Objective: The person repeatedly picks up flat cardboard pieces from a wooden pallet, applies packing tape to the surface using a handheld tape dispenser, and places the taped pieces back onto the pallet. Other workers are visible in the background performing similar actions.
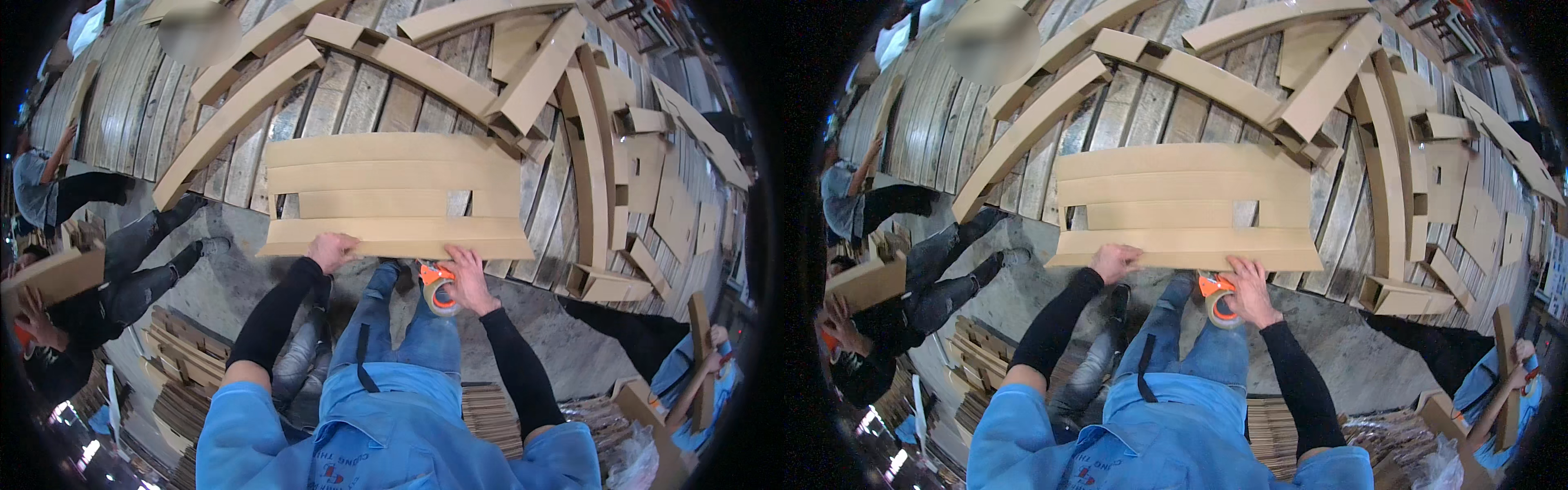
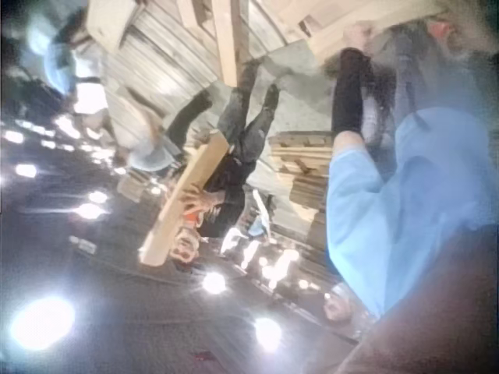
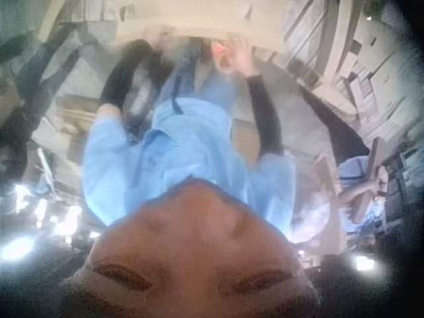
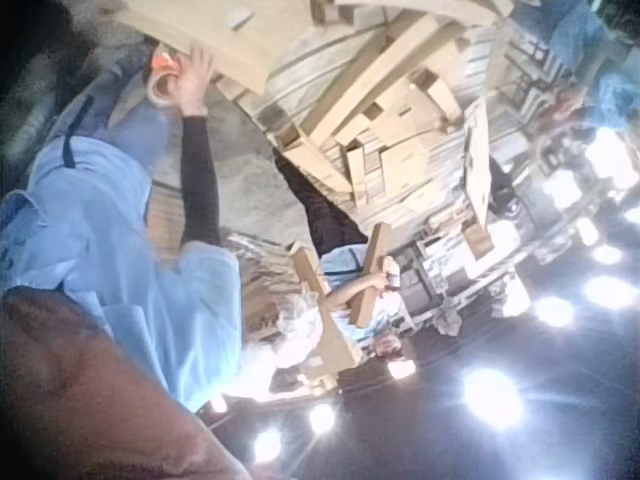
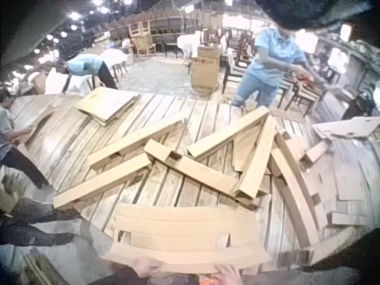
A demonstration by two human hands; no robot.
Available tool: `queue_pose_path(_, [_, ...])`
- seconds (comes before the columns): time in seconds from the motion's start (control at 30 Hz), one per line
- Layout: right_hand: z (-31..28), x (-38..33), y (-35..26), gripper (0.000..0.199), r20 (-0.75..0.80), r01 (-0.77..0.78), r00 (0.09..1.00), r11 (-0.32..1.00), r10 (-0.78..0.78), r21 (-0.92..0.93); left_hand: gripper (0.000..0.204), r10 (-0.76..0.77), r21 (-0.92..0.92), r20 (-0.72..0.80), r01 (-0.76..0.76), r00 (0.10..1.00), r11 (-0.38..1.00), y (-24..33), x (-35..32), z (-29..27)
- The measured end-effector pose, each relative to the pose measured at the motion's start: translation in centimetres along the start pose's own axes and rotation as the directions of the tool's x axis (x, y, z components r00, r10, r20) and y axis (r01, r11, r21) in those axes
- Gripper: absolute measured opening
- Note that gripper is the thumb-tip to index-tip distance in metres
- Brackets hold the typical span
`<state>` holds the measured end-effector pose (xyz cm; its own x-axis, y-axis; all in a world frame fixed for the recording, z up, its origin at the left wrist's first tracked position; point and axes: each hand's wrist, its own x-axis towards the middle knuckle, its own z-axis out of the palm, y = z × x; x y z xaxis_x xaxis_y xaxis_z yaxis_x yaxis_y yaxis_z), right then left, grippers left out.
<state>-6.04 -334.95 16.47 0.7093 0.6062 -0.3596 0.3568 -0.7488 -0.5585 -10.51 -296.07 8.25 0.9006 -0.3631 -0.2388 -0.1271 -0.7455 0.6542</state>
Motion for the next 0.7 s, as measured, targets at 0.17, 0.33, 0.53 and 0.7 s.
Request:
queue_pose_path(0.17, [0.5,4.6,2.0,0.055,-0.091,0.009,0.996,1.0,-0.006,0.027,0.063,-0.162,0.24,0.257,0.099,0.953,0.966,-2.7,5.4,-2.4])
queue_pose_path(0.33, [0.4,8.3,1.7,0.057,-0.434,0.094,0.892,0.992,-0.123,-0.087,0.061,-0.119,0.335,0.04,0.099,0.992,0.937,-3.8,9.2,-4.3])
queue_pose_path(0.53, [1.9,9.9,2.4,0.057,-0.268,0.193,0.95,0.977,-0.164,0.088,0.061,0.146,0.432,-0.237,-0.031,0.96,0.901,-5.2,12.3,-4.7])
queue_pose_path(0.7, [1.8,11.1,3.0,0.062,-0.258,0.225,0.944,0.973,-0.206,0.045,0.071,0.064,0.506,-0.34,0.125,0.938,0.853,-7.9,16.4,-5.2])
